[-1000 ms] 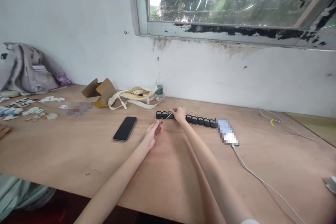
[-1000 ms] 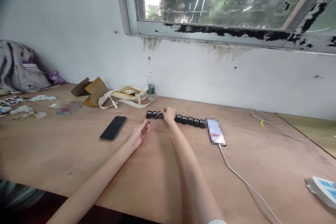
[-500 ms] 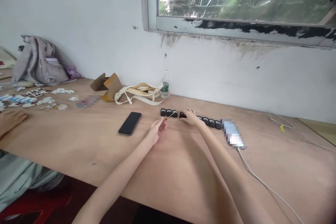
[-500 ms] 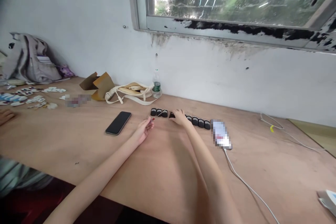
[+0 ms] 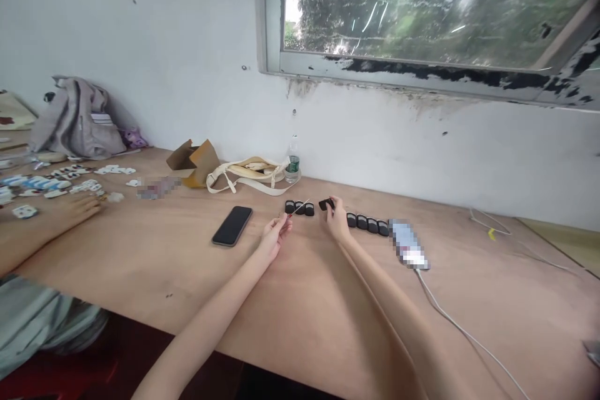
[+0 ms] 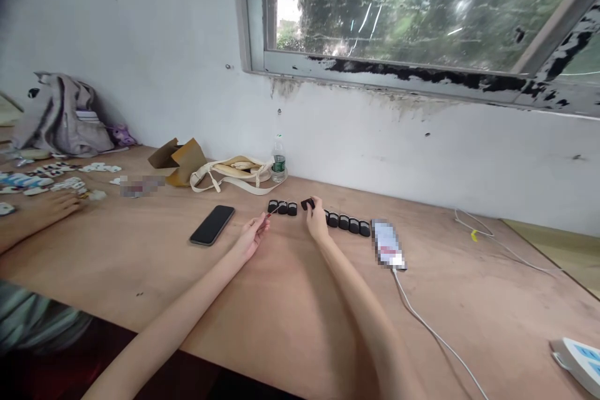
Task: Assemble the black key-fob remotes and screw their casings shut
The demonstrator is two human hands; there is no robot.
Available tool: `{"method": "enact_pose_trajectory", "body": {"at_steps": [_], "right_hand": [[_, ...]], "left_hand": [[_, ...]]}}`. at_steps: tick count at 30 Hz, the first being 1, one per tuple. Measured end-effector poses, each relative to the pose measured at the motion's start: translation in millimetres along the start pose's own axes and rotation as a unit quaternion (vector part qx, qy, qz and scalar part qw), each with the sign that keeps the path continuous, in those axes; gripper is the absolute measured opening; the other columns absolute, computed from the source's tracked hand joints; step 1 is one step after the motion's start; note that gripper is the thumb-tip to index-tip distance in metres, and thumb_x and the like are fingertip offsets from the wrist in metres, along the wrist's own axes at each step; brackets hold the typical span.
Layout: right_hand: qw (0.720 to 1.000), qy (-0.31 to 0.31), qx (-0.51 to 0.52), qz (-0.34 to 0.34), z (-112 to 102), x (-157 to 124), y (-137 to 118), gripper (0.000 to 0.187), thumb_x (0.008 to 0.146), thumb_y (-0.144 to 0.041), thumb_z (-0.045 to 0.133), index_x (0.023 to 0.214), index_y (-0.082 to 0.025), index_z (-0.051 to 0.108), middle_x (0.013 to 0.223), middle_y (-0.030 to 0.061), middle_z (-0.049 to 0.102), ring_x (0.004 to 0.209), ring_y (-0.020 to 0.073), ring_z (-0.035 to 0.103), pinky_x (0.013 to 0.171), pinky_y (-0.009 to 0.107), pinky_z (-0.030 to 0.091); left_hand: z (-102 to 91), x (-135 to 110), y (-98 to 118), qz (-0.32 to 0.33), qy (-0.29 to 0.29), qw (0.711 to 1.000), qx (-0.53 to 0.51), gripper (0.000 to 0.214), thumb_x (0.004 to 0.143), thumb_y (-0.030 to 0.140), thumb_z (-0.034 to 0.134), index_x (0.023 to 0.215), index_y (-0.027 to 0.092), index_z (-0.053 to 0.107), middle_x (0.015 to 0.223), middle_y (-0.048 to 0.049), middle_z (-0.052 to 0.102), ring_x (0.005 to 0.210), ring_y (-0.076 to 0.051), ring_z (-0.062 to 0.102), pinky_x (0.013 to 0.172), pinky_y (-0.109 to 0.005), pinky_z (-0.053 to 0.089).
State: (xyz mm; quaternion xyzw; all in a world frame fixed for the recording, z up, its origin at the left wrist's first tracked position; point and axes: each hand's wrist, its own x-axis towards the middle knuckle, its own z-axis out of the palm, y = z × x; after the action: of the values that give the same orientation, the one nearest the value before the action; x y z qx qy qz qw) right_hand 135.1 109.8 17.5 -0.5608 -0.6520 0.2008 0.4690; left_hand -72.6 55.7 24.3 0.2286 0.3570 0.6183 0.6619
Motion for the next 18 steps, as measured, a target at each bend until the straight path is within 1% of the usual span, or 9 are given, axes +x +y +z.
{"method": "enact_pose_trajectory", "body": {"at_steps": [2,4,6,8,9,11,15,16,18], "right_hand": [[0.998,0.017,0.044,0.033,-3.3,-18.2,-2.9,0.036,0.093,-0.035,0.036,0.122,-0.016,0.047,0.117,0.0165,0.061,0.105,0.0242,0.060,0.086,0.040,0.049],[0.995,-0.013,0.083,0.061,-9.7,-43.7,-3.7,0.032,0.089,-0.041,0.045,0.108,-0.017,0.058,0.100,0.0134,0.068,0.083,0.0235,0.066,0.070,0.037,0.054],[0.989,-0.057,0.106,0.082,-18.4,-72.3,-3.3,0.030,0.085,-0.045,0.053,0.091,-0.018,0.064,0.081,0.0096,0.070,0.059,0.0205,0.063,0.054,0.034,0.051],[0.986,-0.081,0.111,0.099,-27.3,-98.2,-3.3,0.031,0.081,-0.047,0.058,0.084,-0.017,0.066,0.067,0.0063,0.067,0.049,0.0186,0.057,0.047,0.033,0.047],[0.985,-0.083,0.108,0.102,-31.2,-108.5,-4.0,0.031,0.081,-0.048,0.058,0.083,-0.018,0.066,0.068,0.0061,0.067,0.051,0.0191,0.057,0.050,0.033,0.048],[0.990,-0.069,0.079,0.094,-37.3,-123.0,-7.2,0.031,0.081,-0.048,0.058,0.085,-0.019,0.067,0.074,0.0068,0.068,0.063,0.0218,0.059,0.060,0.036,0.049],[0.998,-0.009,-0.051,0.028,-44.0,-134.4,-19.2,0.029,0.086,-0.044,0.052,0.091,-0.021,0.067,0.092,0.0102,0.065,0.091,0.0273,0.056,0.083,0.044,0.046],[0.997,-0.013,-0.080,0.006,-45.4,-136.1,-22.6,0.028,0.087,-0.043,0.049,0.096,-0.021,0.066,0.098,0.0105,0.064,0.097,0.0275,0.054,0.087,0.045,0.044],[0.990,-0.054,-0.122,-0.035,-47.9,-140.7,-28.6,0.029,0.090,-0.040,0.045,0.109,-0.025,0.062,0.109,0.0094,0.061,0.105,0.0267,0.051,0.093,0.046,0.041]], "left_hand": [[-2.1,2.2,4.0,0.023,-0.001,1.000,-0.001,0.022,0.066,0.019,0.080,0.073,0.013,0.061,0.068,0.0001,0.067,0.059,-0.006,0.063,0.060,-0.014,0.051],[-4.7,5.3,9.7,0.048,0.001,0.999,-0.004,0.024,0.063,0.019,0.081,0.076,0.013,0.062,0.070,0.0013,0.067,0.061,-0.005,0.062,0.062,-0.014,0.050],[-8.0,9.2,16.7,0.083,0.013,0.996,-0.005,0.025,0.061,0.020,0.082,0.078,0.014,0.064,0.071,0.0024,0.067,0.061,-0.005,0.061,0.063,-0.014,0.049],[-11.8,13.3,24.4,0.151,0.044,0.987,0.010,0.026,0.059,0.022,0.082,0.076,0.014,0.064,0.070,0.0025,0.067,0.059,-0.005,0.060,0.062,-0.016,0.048],[-13.7,15.2,28.1,0.182,0.062,0.981,0.022,0.027,0.059,0.023,0.082,0.077,0.014,0.065,0.070,0.0022,0.066,0.059,-0.006,0.059,0.061,-0.016,0.048],[-17.3,18.3,34.6,0.215,0.085,0.971,0.054,0.027,0.060,0.027,0.081,0.079,0.013,0.066,0.073,0.0003,0.067,0.059,-0.007,0.059,0.061,-0.018,0.047],[-22.6,22.7,42.2,0.248,0.128,0.956,0.097,0.031,0.063,0.032,0.079,0.084,0.012,0.067,0.078,-0.0028,0.069,0.064,-0.009,0.061,0.062,-0.018,0.047],[-23.6,23.7,43.3,0.256,0.137,0.951,0.103,0.032,0.064,0.033,0.078,0.086,0.012,0.067,0.082,-0.0037,0.069,0.067,-0.010,0.062,0.064,-0.019,0.048],[-26.0,25.8,45.4,0.274,0.143,0.944,0.116,0.034,0.067,0.035,0.076,0.090,0.013,0.068,0.090,-0.0059,0.070,0.076,-0.012,0.064,0.071,-0.021,0.051]]}}
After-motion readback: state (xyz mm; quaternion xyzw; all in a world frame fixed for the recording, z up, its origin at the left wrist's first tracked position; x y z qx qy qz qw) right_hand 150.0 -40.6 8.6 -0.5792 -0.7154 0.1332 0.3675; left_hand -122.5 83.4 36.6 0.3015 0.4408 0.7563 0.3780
